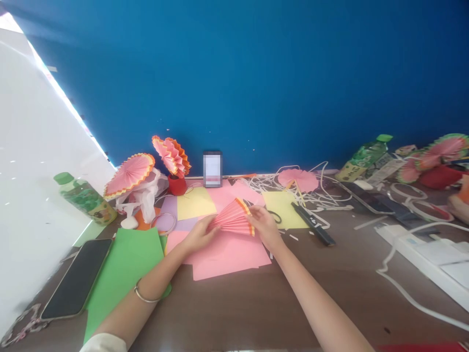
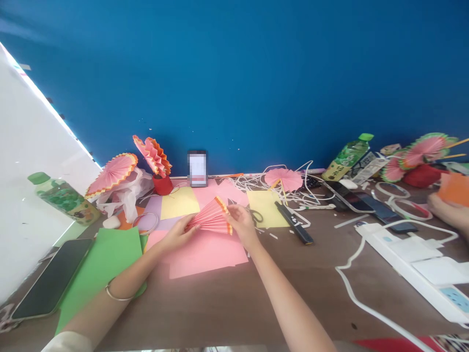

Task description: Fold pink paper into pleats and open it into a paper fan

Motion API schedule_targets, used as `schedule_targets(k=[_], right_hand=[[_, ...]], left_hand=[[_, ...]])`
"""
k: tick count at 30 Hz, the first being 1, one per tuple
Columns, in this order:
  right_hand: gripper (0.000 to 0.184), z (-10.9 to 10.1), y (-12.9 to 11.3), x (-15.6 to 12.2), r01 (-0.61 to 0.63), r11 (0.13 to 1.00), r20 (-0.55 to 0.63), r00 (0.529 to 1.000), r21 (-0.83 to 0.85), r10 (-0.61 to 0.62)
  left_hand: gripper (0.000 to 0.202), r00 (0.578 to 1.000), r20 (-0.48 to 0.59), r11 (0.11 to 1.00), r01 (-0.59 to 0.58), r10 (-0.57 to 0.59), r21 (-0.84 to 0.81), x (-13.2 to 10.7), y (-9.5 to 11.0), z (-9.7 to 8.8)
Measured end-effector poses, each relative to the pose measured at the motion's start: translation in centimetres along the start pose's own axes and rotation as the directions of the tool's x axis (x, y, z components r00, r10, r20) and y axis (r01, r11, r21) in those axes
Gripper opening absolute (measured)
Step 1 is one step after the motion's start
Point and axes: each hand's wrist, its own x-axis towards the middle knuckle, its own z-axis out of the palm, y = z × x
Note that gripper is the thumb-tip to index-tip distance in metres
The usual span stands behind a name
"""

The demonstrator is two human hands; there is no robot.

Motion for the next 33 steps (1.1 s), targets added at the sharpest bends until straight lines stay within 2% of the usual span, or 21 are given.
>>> schedule_targets(k=[9,14,18,24,27,33], right_hand=[[0.027,0.5,-1.0,-0.6,-0.009,0.997,0.057,0.998,-0.074,0.013],[0.023,0.5,-1.1,-0.5,0.063,0.981,0.172,0.985,-0.184,-0.031],[0.019,0.6,-0.9,-0.6,0.161,0.949,0.241,0.966,-0.273,-0.095],[0.031,0.9,-1.0,-1.5,0.238,0.895,0.352,0.931,-0.378,-0.099],[0.029,1.0,-1.3,-1.8,0.293,0.872,0.399,0.908,-0.393,-0.126],[0.022,0.9,-0.9,-1.8,0.264,0.882,0.425,0.902,-0.391,-0.081]], left_hand=[[0.034,0.997,-0.041,0.988,0.063,-0.07,-0.143,0.1,-0.1,0.0],[0.032,0.988,-0.096,0.979,0.102,-0.12,-0.174,0.4,-1.0,0.1],[0.033,0.973,-0.167,0.973,0.128,-0.161,-0.192,0.6,-1.7,-0.1],[0.033,0.947,-0.255,0.969,0.149,-0.197,-0.196,0.8,-2.3,-0.1],[0.034,0.926,-0.298,0.964,0.175,-0.23,-0.202,0.9,-3.0,-0.1],[0.037,0.898,-0.344,0.934,0.165,-0.275,-0.316,1.1,-3.9,0.0]])
